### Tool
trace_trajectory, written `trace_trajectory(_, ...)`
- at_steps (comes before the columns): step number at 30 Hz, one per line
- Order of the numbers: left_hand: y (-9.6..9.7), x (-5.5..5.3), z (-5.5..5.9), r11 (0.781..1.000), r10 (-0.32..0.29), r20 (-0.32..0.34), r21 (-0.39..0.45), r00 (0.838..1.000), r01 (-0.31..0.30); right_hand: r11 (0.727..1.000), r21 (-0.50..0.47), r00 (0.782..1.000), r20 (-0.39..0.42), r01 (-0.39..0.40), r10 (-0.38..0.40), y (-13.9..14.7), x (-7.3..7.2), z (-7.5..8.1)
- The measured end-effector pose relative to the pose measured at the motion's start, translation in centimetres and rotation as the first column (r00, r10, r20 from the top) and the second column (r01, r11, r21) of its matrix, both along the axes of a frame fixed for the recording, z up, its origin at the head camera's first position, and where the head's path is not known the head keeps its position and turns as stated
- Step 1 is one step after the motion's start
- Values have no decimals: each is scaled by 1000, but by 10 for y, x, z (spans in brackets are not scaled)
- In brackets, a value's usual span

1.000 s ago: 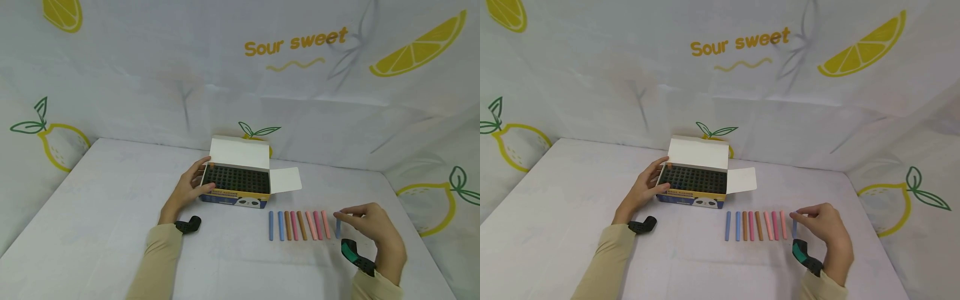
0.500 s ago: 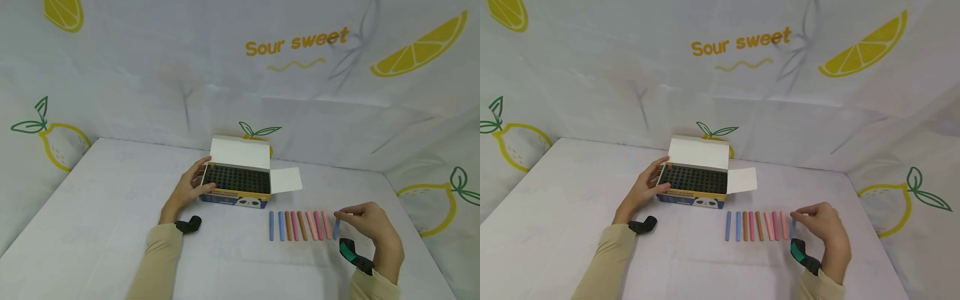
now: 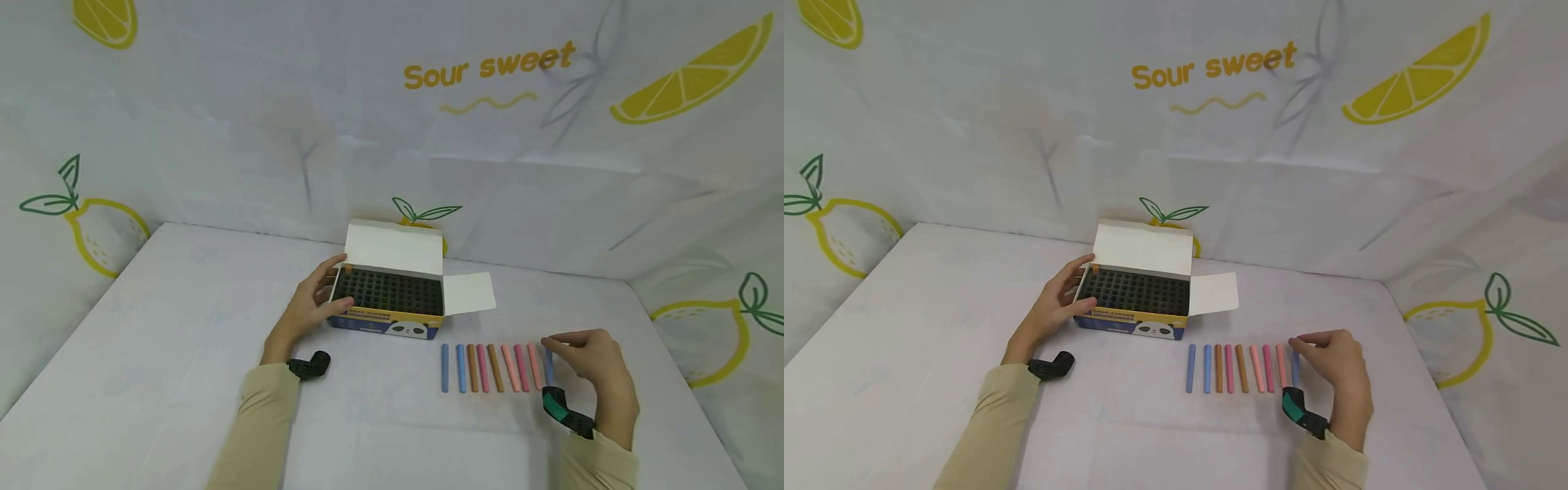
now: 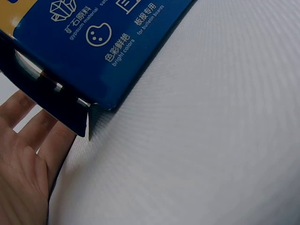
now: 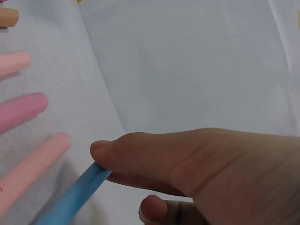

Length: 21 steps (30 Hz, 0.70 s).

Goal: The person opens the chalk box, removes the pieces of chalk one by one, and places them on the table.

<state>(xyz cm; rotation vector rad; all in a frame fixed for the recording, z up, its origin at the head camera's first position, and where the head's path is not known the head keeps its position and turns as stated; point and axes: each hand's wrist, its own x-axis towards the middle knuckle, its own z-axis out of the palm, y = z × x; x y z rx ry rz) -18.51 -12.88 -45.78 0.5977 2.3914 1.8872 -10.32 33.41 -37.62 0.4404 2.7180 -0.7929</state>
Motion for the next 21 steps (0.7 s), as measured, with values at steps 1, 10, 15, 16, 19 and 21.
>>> trace_trajectory(1,0,0,0,1000,1,1,-1,1000,-1,1000,-7,1000,-4,6,-6,0,0,-2)
trace_trajectory(10,1,-1,0,1000,-7,-1,0,1000,7,999,-21,999,-2,35,-35,1,-1,-13)
trace_trajectory(15,0,-1,1,1000,-4,-9,0,1000,4,999,-34,999,-5,35,-35,3,-1,-18)
trace_trajectory(16,1,-1,1,1000,-3,-10,-1,1000,3,999,-37,999,-6,36,-37,3,-1,-18)
trace_trajectory(19,0,-1,1,1000,-2,-18,-3,1000,2,998,-50,999,-4,40,-40,4,-1,-18)
trace_trajectory(21,0,0,1,1000,-1,-19,-4,1000,1,998,-56,999,-5,37,-38,4,-1,-17)
